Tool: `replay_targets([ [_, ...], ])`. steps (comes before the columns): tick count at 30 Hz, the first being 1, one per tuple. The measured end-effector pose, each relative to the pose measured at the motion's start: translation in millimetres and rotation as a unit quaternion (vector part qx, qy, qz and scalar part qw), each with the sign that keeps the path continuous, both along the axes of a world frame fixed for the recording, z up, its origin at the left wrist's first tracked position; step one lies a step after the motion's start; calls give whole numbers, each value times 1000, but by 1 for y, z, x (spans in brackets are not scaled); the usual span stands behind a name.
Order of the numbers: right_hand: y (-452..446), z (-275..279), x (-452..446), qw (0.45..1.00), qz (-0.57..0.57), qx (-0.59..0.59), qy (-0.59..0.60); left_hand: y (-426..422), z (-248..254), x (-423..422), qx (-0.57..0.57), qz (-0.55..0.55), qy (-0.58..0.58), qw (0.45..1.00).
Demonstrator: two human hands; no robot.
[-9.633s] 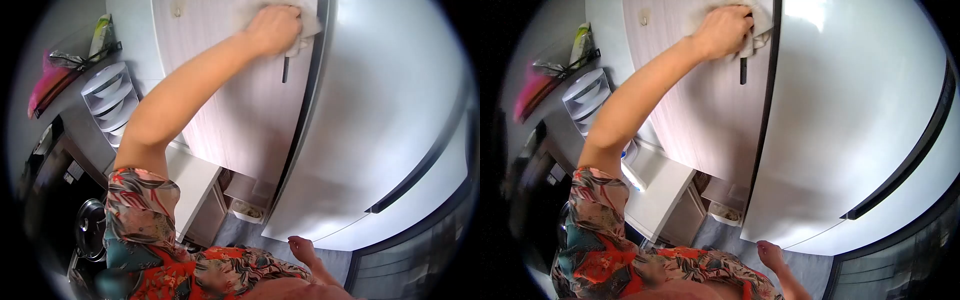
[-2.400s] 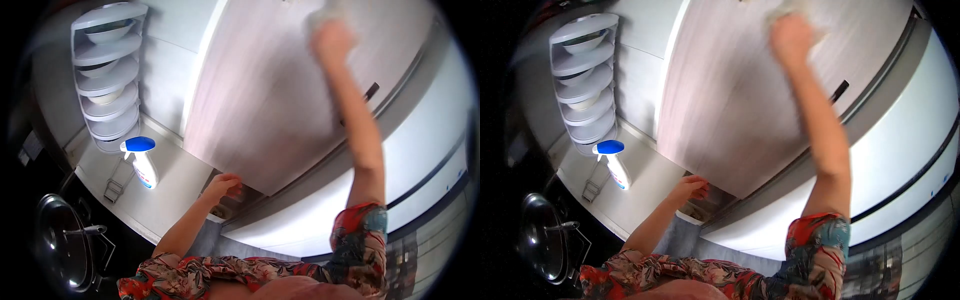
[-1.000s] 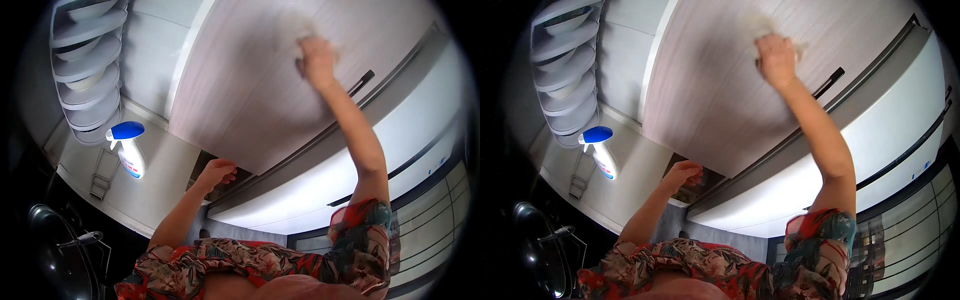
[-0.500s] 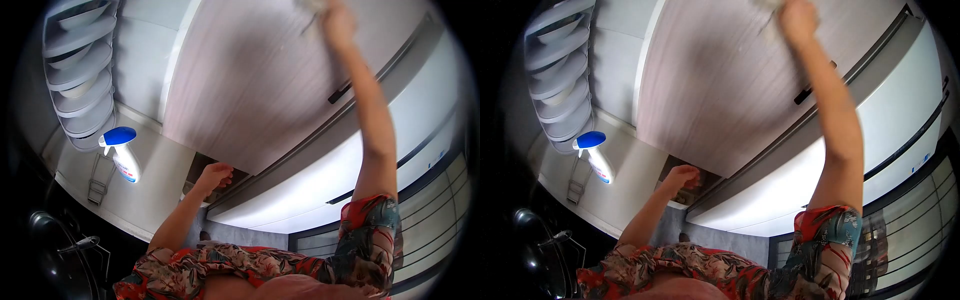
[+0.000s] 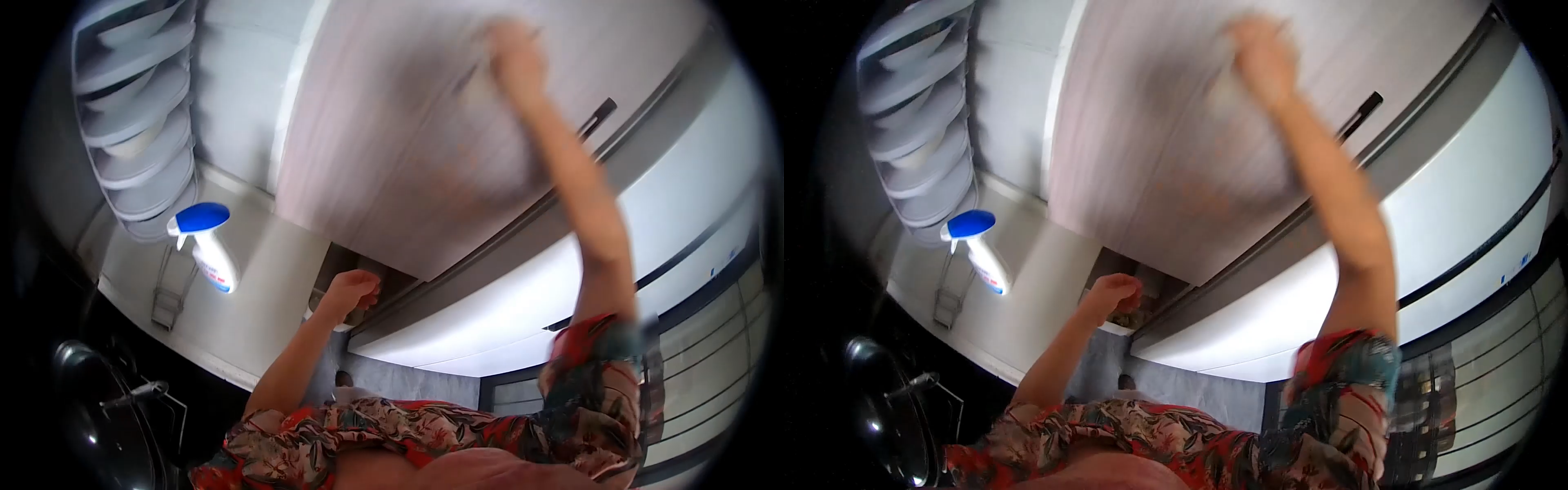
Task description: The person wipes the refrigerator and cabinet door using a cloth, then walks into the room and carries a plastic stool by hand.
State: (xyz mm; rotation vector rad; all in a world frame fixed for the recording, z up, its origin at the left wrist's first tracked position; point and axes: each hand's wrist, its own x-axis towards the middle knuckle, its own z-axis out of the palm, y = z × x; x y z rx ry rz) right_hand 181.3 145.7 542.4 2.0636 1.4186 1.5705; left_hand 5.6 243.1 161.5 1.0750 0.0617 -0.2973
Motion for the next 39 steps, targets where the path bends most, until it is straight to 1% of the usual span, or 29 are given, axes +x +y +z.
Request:
replay_targets([
  [1,17,60,-20,958,-274,80,38,0,2,-2,5,2,4,1000],
  [2,25,99,-18,974,25,153,-163,-1,4,1,9,6,4,1000],
  [3,20,99,-13,974,20,154,-164,-3,4,4,-1,6,6,1000],
  [6,27,23,7,975,-1,154,-159,-10,4,7,-18,-7,7,1000],
  [8,9,-98,18,995,27,-34,88,-10,6,7,-7,-19,-4,1000],
  [9,-1,-132,-20,971,-56,-192,134,-8,6,6,1,-19,-9,1000],
  [12,-35,-105,29,995,36,-78,50,-7,12,11,13,-17,-24,999],
  [13,-53,-45,34,998,-2,-10,-67,-8,11,14,12,-14,-27,999],
  [14,-55,31,-1,994,-70,77,10,-8,11,16,11,-12,-29,999],
  [15,-74,103,-1,946,-79,268,163,-9,14,20,11,-14,-30,999],
  [16,-51,136,-52,873,7,420,247,-11,16,23,9,-15,-31,999],
  [17,-36,153,-88,762,91,555,321,-13,17,24,7,-18,-29,999],
  [18,-42,153,-77,849,-20,489,198,-13,18,27,6,-21,-33,999],
  [19,-58,149,-55,903,-131,403,69,-14,19,31,4,-25,-36,999],
  [20,-72,138,-33,923,-237,297,-66,-17,20,34,-1,-29,-43,999],
  [21,-75,90,-7,947,-86,288,-115,-23,21,36,-1,-36,-36,999],
  [22,-66,29,-6,961,-101,233,-112,-27,23,37,-2,-38,-32,999],
  [23,-67,-27,-3,972,-129,58,-188,-26,25,40,1,-35,-32,999],
  [24,-32,-48,-44,884,-430,-118,140,-25,19,48,85,46,-128,987],
  [26,-52,-44,-27,957,-255,-138,-4,-23,-2,66,250,204,-296,899],
  [27,-69,-34,-19,973,-162,-146,-70,-11,20,63,286,254,-322,866],
  [28,-75,8,-7,997,-62,12,-55,3,52,60,319,304,-344,829],
  [30,-42,110,-36,969,-95,163,-161,20,91,73,352,455,-462,675],
  [31,-36,156,-29,955,-57,183,-228,29,113,79,385,454,-468,654],
  [32,-27,167,-18,943,-72,191,-261,36,132,86,419,453,-470,631],
  [34,-19,170,9,916,-110,209,-324,36,154,112,467,493,-448,582],
  [36,-3,102,12,964,57,131,-224,36,173,131,488,523,-440,544],
  [38,2,9,-3,985,-111,1,-132,37,181,141,496,531,-449,520],
  [39,1,8,0,992,-86,-42,-81,41,189,143,498,536,-442,519],
])
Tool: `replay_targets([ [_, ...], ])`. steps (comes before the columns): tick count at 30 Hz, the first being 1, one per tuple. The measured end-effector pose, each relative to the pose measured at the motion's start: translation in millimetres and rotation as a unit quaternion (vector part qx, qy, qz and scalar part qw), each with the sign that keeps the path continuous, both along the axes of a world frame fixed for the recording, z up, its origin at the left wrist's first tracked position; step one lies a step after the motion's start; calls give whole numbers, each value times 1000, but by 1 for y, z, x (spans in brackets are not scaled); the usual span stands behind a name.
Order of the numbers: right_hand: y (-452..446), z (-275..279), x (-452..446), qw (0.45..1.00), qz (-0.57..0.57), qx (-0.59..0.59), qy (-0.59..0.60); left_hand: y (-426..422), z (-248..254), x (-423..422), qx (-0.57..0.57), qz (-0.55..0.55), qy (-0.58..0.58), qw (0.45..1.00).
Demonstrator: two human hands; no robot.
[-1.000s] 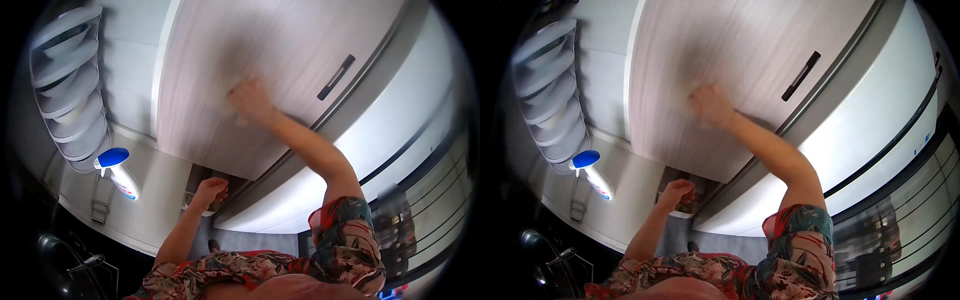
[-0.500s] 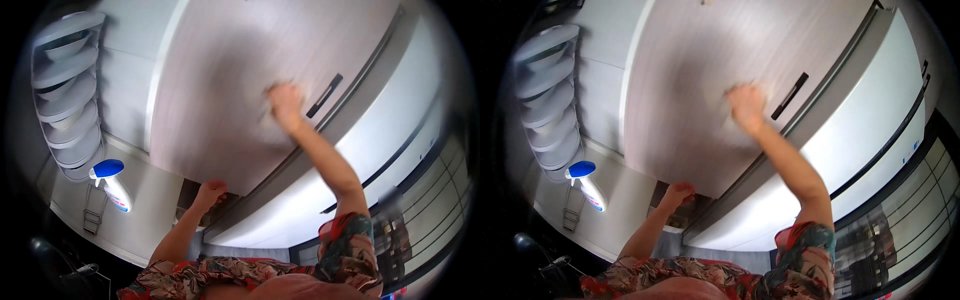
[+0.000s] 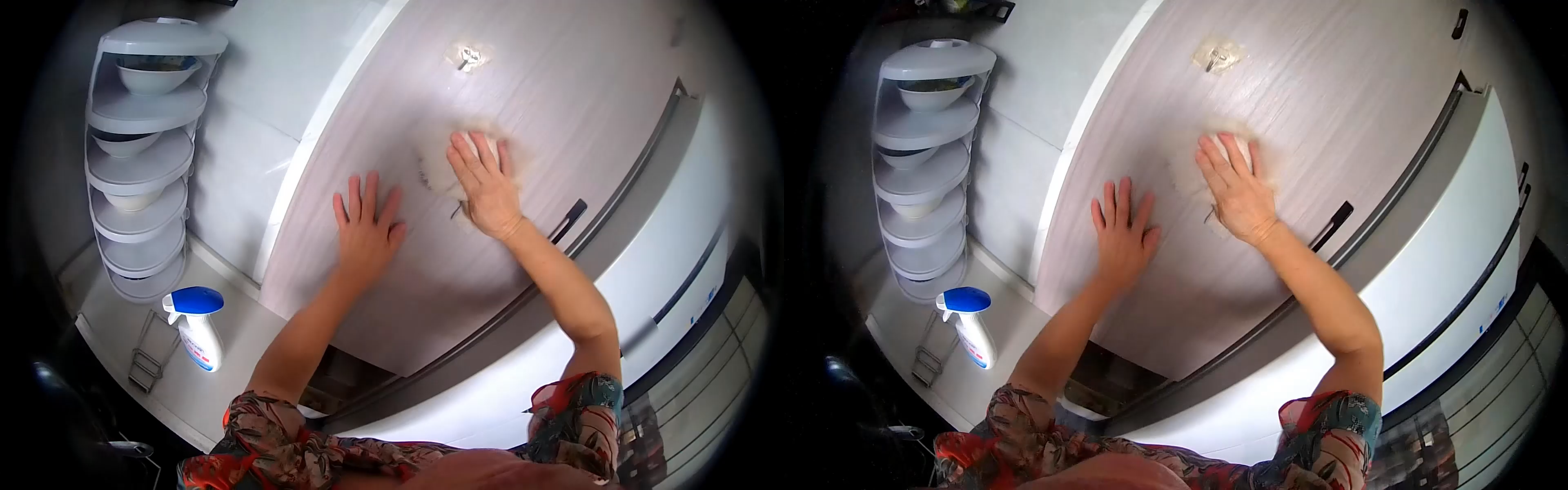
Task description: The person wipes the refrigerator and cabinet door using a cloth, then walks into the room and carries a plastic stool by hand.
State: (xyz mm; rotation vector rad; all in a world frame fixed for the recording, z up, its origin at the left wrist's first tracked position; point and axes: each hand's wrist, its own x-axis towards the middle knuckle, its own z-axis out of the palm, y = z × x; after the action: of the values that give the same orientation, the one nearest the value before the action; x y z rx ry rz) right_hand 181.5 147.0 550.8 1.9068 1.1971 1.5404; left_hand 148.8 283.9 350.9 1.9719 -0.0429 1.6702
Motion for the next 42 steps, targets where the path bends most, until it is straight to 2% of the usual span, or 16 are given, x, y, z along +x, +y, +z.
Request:
replay_targets([
  [3,2,48,-3,987,98,13,127,13,23,4,-13,17,3,1000],
  [4,13,88,-2,973,151,110,139,14,24,6,-14,17,2,1000],
  [6,30,166,7,980,104,19,-168,20,27,10,-12,23,0,1000],
  [9,33,124,20,977,140,106,-117,19,24,9,-12,10,3,1000],
  [10,28,85,19,973,179,46,-140,21,22,8,-11,7,3,1000],
  [11,23,49,3,989,105,-39,-97,22,20,6,-11,5,2,1000],
  [16,42,114,0,981,101,18,-162,23,11,2,-14,-4,19,1000],
  [24,40,84,-8,984,170,17,-44,31,8,-10,-9,-26,55,998],
  [27,48,93,-16,987,88,62,-118,29,9,-11,-9,-28,66,997],
  [31,19,28,-22,998,63,-28,13,34,7,-13,-5,-40,65,997],
  [32,13,39,-16,993,93,-67,-32,35,6,-12,-3,-43,62,997],
  [34,8,69,-3,991,98,48,-73,35,6,-13,-5,-39,65,997],
  [35,8,111,-6,977,86,55,-187,34,6,-12,-6,-38,66,997],
  [36,-3,157,1,973,99,94,-184,35,6,-11,-5,-33,65,997],
  [39,-32,262,1,939,-67,225,-252,35,5,-7,-1,-22,60,998],
  [42,2,309,16,930,-11,215,-297,41,5,1,-2,-7,38,999],
])
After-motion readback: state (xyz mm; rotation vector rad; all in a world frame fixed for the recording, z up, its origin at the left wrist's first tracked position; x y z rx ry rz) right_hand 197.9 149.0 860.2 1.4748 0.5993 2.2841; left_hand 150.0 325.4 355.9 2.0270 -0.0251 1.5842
